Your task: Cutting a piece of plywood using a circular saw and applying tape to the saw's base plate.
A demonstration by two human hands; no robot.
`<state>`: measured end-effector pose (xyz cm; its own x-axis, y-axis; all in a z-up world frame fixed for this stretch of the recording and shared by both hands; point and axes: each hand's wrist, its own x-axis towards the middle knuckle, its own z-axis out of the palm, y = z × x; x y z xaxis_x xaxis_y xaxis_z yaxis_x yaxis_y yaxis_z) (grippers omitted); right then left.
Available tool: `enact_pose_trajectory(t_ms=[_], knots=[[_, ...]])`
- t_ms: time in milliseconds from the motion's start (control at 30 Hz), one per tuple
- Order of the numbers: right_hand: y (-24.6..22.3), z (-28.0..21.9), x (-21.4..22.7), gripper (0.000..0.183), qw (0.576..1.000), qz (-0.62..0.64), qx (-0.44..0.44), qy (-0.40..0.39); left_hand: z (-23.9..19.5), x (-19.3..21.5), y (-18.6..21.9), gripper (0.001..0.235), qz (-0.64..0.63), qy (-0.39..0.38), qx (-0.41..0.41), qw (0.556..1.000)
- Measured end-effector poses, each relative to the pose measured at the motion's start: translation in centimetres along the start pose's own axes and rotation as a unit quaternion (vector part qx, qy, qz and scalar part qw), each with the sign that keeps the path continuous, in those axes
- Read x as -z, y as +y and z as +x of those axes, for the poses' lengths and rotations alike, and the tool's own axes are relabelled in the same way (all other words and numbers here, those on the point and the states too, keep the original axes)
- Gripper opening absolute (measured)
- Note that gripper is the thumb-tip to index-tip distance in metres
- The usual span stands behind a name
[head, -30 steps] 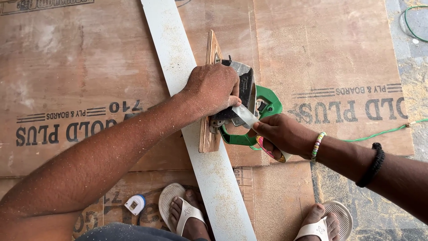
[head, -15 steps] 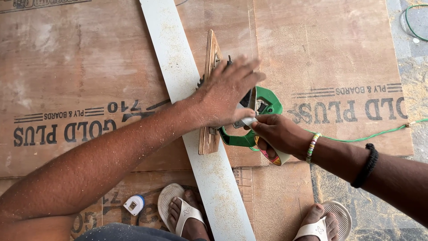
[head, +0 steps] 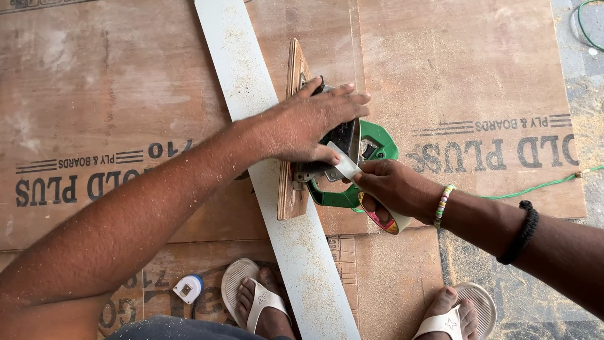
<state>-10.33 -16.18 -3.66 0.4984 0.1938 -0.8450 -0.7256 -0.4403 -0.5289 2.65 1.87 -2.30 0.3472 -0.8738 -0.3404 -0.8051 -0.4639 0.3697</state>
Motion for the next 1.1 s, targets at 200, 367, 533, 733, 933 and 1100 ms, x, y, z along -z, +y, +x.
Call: enact_pose_trajectory(t_ms=[200,367,533,733,933,1100], knots=[[0.3,0.3,0.1,0.037,1.000,0.001,0.004,-0.004,-0.2,2.7,1.2,0.103,-0.035,-0.001,0.028,0.999],[-0.1,0.0,0.2,0.037,1.000,0.004,-0.004,-0.006,0.1,3.6,1.2,0.091,-0.059,0.008,0.036,0.998],[-0.2,-0.1,0.0,0.037,1.000,0.009,-0.004,-0.003,1.0,3.4,0.5,0.076,-0.072,0.015,0.060,0.996],[-0.2,0.0,0.1,0.037,1.000,-0.022,0.002,0.009,1.0,-0.2,0.5,0.083,0.009,0.089,-0.029,0.996],[0.0,0.1,-0.3,0.035,1.000,-0.012,0.007,0.012,-1.2,-3.1,2.9,0.107,0.085,0.058,-0.057,0.993],[1.5,1.1,0.0,0.033,0.999,0.021,0.040,-0.009,-0.7,-2.5,3.5,0.096,0.107,0.013,-0.026,0.994]])
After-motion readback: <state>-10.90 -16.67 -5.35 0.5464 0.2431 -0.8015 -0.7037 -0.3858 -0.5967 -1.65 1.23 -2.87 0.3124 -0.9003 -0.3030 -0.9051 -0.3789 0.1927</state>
